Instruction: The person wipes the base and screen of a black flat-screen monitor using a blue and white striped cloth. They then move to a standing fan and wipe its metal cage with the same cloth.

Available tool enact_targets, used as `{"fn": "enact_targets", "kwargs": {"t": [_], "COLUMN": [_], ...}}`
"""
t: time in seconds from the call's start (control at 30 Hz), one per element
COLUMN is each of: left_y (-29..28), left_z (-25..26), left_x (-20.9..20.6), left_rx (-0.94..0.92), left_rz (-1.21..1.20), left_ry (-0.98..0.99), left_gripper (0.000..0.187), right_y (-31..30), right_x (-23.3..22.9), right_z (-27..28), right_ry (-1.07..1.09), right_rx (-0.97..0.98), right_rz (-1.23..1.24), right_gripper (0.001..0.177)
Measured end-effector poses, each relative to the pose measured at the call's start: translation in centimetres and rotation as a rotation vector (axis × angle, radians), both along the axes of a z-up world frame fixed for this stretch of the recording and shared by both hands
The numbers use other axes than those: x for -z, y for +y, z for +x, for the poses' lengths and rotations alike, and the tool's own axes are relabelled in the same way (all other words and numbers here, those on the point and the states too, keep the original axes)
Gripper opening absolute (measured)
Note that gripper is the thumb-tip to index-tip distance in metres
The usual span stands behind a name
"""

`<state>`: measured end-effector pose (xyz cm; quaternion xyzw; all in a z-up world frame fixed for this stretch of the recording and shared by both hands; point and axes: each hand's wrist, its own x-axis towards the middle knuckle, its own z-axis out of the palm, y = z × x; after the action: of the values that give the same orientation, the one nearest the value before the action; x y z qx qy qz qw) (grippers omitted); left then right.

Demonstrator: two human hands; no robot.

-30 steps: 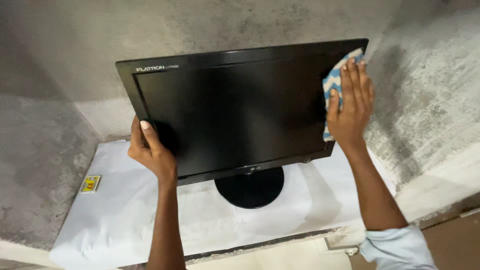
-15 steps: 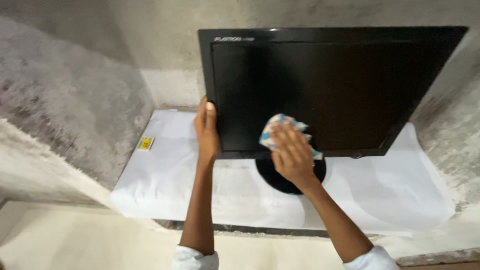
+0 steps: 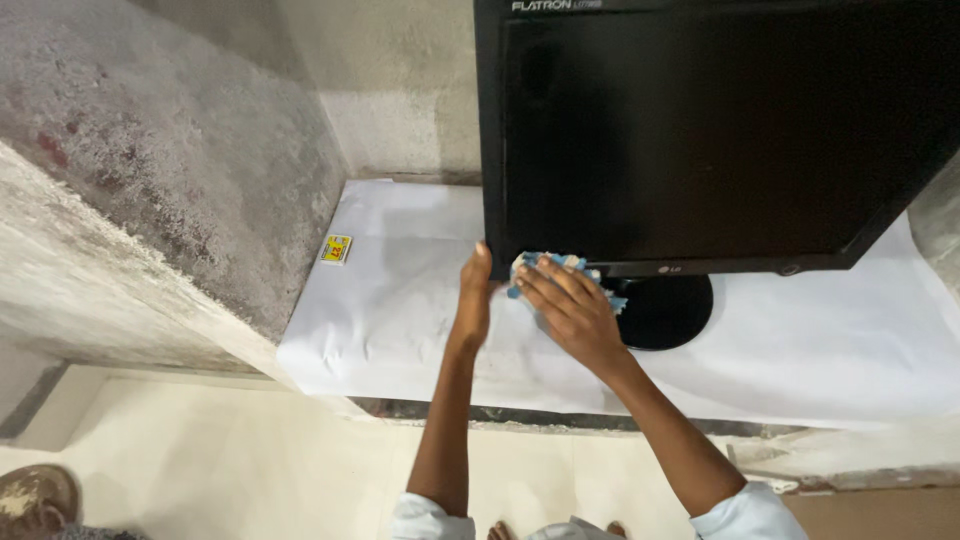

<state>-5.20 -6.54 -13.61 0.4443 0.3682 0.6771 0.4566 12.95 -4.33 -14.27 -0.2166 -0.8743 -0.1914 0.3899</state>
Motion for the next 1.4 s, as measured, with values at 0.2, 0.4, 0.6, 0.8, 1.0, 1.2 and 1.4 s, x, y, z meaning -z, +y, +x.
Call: {"fn": "enact_targets", "kwargs": {"t": [0.2,0.4,0.6,0.8,1.0,1.2,1.4], "left_y": [-0.5,-0.4,-0.1,-0.5,0.7,-0.2,-0.8], "left_z": [0.7,-0.5,-0.7,-0.8,-0.3,-0.3,-0.3], "left_x": [2.8,3.4,4.9,3.8,6.2,3.7,2.6], "left_rx": [0.159,0.284,0.225,0.250,0.120,0.171,0.127], "left_rz": [0.005,0.070,0.011,0.052,0.006,0.017,-0.044], "left_ry": [-0.312,-0.309,-0.274,-0.262,-0.240,-0.199,-0.177], "left_gripper": [0.057,0.051,0.051,0.052,0.053,0.056,0.056], "right_y": [0.1,0.5,-1.3,0.0,-2.0,0.5,-1.7], "right_x": [-0.7,-3.1,-0.9,-4.4,-2.6,-4.9,-3.7], "right_z": [-3.5,-5.6,-6.0,-7.1,-7.9,-8.4,-8.9], "right_ry": [0.101,0.299,0.278,0.361,0.392,0.445,0.481], "right_rx": [0.056,0.052,0.111,0.136,0.149,0.169,0.158], "right_rz": [-0.003,-0.004,-0.037,-0.019,-0.075,-0.022,-0.068], "right_gripper": [0.041,0.030,0.029,0.032,0.032,0.030,0.031]}}
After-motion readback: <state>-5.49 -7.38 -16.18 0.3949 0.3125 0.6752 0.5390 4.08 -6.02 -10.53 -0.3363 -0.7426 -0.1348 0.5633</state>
